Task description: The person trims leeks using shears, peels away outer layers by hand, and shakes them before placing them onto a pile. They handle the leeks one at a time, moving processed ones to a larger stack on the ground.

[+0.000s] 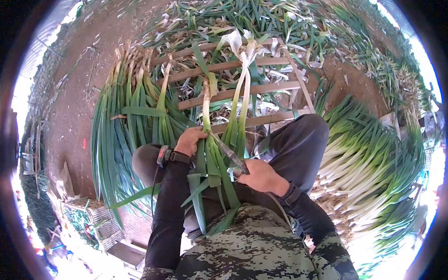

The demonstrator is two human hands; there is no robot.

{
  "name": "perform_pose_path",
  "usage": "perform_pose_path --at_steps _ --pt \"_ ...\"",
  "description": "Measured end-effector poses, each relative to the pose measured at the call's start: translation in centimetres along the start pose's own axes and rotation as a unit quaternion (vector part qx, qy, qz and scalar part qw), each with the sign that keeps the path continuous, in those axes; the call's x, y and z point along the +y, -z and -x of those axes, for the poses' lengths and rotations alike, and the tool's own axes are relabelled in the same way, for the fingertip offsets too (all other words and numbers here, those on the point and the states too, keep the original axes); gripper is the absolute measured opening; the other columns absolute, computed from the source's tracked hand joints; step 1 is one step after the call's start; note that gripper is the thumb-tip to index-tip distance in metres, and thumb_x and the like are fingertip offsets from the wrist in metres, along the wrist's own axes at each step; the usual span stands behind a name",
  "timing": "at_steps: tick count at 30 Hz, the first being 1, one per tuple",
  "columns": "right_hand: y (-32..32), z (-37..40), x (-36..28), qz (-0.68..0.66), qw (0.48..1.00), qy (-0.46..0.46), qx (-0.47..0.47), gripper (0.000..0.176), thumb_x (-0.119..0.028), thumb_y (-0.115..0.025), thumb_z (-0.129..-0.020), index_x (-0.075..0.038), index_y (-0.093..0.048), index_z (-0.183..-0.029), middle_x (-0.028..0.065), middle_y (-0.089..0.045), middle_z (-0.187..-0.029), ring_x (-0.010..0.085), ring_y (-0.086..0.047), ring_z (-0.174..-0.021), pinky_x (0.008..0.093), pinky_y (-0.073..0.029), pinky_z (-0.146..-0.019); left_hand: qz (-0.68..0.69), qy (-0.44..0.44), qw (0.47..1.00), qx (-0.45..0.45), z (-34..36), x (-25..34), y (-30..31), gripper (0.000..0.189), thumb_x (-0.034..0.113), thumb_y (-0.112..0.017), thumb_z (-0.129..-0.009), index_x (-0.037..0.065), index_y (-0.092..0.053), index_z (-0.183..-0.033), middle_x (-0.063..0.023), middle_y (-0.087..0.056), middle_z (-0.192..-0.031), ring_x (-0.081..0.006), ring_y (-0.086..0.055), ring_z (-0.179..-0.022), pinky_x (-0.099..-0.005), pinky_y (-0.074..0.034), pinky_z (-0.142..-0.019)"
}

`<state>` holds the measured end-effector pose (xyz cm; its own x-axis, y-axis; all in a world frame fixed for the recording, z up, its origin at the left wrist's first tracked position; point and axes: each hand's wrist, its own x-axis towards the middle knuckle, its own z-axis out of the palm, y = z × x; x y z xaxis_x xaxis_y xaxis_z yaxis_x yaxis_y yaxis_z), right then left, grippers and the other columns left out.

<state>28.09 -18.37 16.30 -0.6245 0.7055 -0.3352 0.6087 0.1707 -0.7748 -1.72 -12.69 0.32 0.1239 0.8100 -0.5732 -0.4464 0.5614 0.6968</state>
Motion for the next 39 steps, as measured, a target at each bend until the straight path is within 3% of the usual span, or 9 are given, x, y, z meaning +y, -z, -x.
perform_pose_path --at_steps 14,17,19,22,25,28,33,36,39 --pt "-1.0 0.4 -2.2 0.101 0.994 -0.027 0.008 0.031 -0.023 -0.068 -0.079 0.002 -0.061 -0.096 0.0269 -0.064 -0.084 0.0472 -0.061 -0.085 0.0508 -0.047 -0.074 0.035 -0.068 0.993 0.095 0.7 -1.5 0.5 0.015 -0.007 -0.072 -0.075 -0.012 -0.069 -0.088 -0.0191 -0.069 -0.083 -0.0291 -0.07 -0.07 -0.0424 -0.057 -0.061" --pt "-0.8 -0.7 -3.4 0.127 0.991 -0.049 0.002 0.029 -0.024 -0.066 -0.079 0.001 -0.061 -0.092 0.0266 -0.063 -0.081 0.0473 -0.061 -0.083 0.0516 -0.047 -0.073 -0.024 -0.043 0.996 0.068 0.7 -1.6 0.6 0.012 -0.001 -0.07 -0.079 -0.004 -0.074 -0.09 -0.0143 -0.073 -0.088 -0.0265 -0.07 -0.076 -0.0385 -0.056 -0.068" --pt "-1.1 -1.8 -3.3 0.141 0.989 -0.049 0.012 0.028 -0.024 -0.066 -0.078 0.001 -0.061 -0.09 0.0263 -0.063 -0.079 0.0475 -0.061 -0.082 0.0521 -0.047 -0.072 -0.258 -0.281 0.924 0.035 1.5 -2.3 1.3 0.016 0.0 -0.072 -0.076 0.001 -0.076 -0.091 -0.014 -0.074 -0.088 -0.0298 -0.071 -0.075 -0.039 -0.056 -0.07" --pt "-1.7 -4.0 -1.8 0.163 0.985 -0.029 0.037 0.03 -0.026 -0.065 -0.078 0.002 -0.064 -0.09 0.0279 -0.065 -0.083 0.0482 -0.063 -0.084 0.0549 -0.048 -0.075 -0.449 -0.444 0.775 0.018 1.1 -2.6 2.6 0.023 0.0 -0.073 -0.072 0.008 -0.078 -0.093 -0.0137 -0.074 -0.087 -0.0325 -0.071 -0.076 -0.0386 -0.057 -0.074" --pt "-1.8 -6.6 -2.1 0.168 0.984 -0.035 0.051 0.03 -0.025 -0.066 -0.076 0.002 -0.065 -0.087 0.0277 -0.066 -0.083 0.047 -0.064 -0.086 0.0542 -0.05 -0.076 -0.457 -0.383 0.802 0.034 0.6 -2.8 2.3 0.027 -0.001 -0.072 -0.071 0.009 -0.079 -0.095 -0.0142 -0.074 -0.087 -0.0312 -0.072 -0.08 -0.0377 -0.057 -0.076" --pt "-1.9 -9.3 -2.2 0.199 0.977 -0.062 0.053 0.03 -0.025 -0.066 -0.076 0.003 -0.067 -0.084 0.0273 -0.067 -0.084 0.0463 -0.066 -0.087 0.0529 -0.052 -0.077 -0.512 -0.383 0.769 0.004 1.1 -2.3 1.8 0.016 -0.002 -0.073 -0.074 -0.005 -0.071 -0.089 -0.0176 -0.071 -0.083 -0.0301 -0.071 -0.073 -0.0405 -0.056 -0.067" --pt "-1.9 -14.1 -0.7 0.239 0.965 -0.086 0.066 0.033 -0.027 -0.066 -0.077 0.005 -0.068 -0.085 0.0271 -0.069 -0.086 0.0462 -0.067 -0.087 0.0528 -0.053 -0.077 -0.25 -0.185 0.949 0.045 1.1 -2.6 0.7 0.03 -0.001 -0.074 -0.071 0.01 -0.079 -0.099 -0.0149 -0.074 -0.088 -0.0298 -0.073 -0.082 -0.037 -0.057 -0.076" --pt "-1.8 -15.9 -0.4 0.251 0.961 -0.092 0.075 0.034 -0.028 -0.067 -0.078 0.005 -0.068 -0.084 0.028 -0.068 -0.085 0.0464 -0.067 -0.088 0.0532 -0.053 -0.078 -0.254 -0.26 0.931 0.039 0.3 -4.0 1.5 0.032 -0.001 -0.074 -0.071 0.011 -0.079 -0.1 -0.0144 -0.074 -0.09 -0.0306 -0.072 -0.081 -0.0367 -0.057 -0.076" --pt "-1.7 -17.2 -0.5 0.252 0.958 -0.109 0.085 0.035 -0.029 -0.069 -0.078 0.005 -0.068 -0.085 0.0278 -0.069 -0.088 0.0462 -0.067 -0.09 0.0529 -0.054 -0.08 -0.147 -0.148 0.975 0.069 0.1 -3.7 0.7 0.031 -0.001 -0.074 -0.071 0.01 -0.079 -0.099 -0.0147 -0.074 -0.091 -0.0323 -0.071 -0.077 -0.0371 -0.057 -0.074"
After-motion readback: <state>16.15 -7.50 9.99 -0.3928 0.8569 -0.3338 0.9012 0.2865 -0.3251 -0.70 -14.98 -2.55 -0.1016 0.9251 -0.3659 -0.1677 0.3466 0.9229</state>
